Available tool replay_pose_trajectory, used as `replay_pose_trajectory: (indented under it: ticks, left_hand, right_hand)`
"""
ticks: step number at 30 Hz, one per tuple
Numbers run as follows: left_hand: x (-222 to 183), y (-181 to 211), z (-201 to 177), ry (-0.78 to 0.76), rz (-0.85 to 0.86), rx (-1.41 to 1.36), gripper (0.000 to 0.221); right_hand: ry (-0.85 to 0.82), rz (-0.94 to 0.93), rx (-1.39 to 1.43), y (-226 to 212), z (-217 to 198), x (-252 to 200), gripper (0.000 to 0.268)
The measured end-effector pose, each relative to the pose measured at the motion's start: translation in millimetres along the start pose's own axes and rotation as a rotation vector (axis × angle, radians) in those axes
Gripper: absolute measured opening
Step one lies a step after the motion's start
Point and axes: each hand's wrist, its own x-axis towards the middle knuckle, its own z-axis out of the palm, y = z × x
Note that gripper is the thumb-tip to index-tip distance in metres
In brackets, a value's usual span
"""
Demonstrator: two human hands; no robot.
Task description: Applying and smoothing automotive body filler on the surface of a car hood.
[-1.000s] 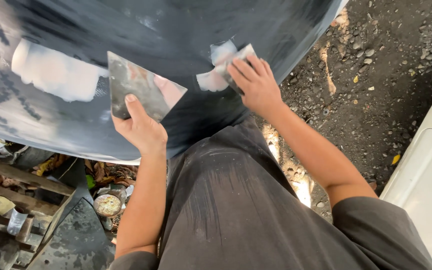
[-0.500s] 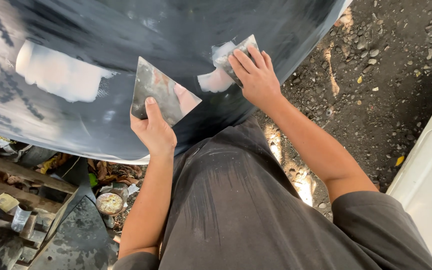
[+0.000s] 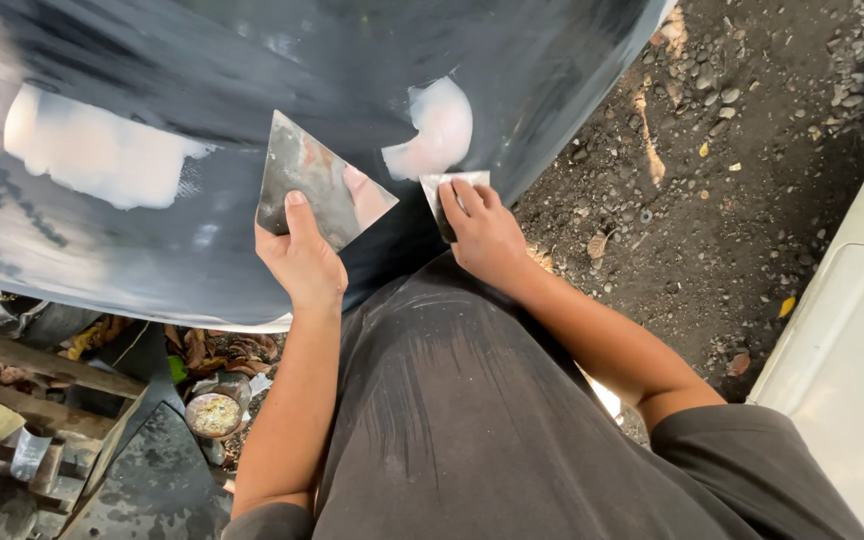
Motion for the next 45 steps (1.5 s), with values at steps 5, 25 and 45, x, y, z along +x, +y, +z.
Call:
replay_pose_trajectory:
  ticks: [5, 25, 45]
  left_hand:
    - [-3, 9, -4, 0.011, -0.018, -0.016, 0.019]
    - [3, 9, -20, 0.032, -0.011, -0.030, 0.018]
    - [8, 35, -13, 0.031, -0.065, -0.177, 0.021]
  right_hand:
    - [0.094, 0.030, -0.100, -5, -37, 27, 0.078]
    - [0.184, -0.005, -0.134, -1, -21, 53, 0.082]
    - [0.041, 0.177, 0.408, -63, -50, 27, 0.059]
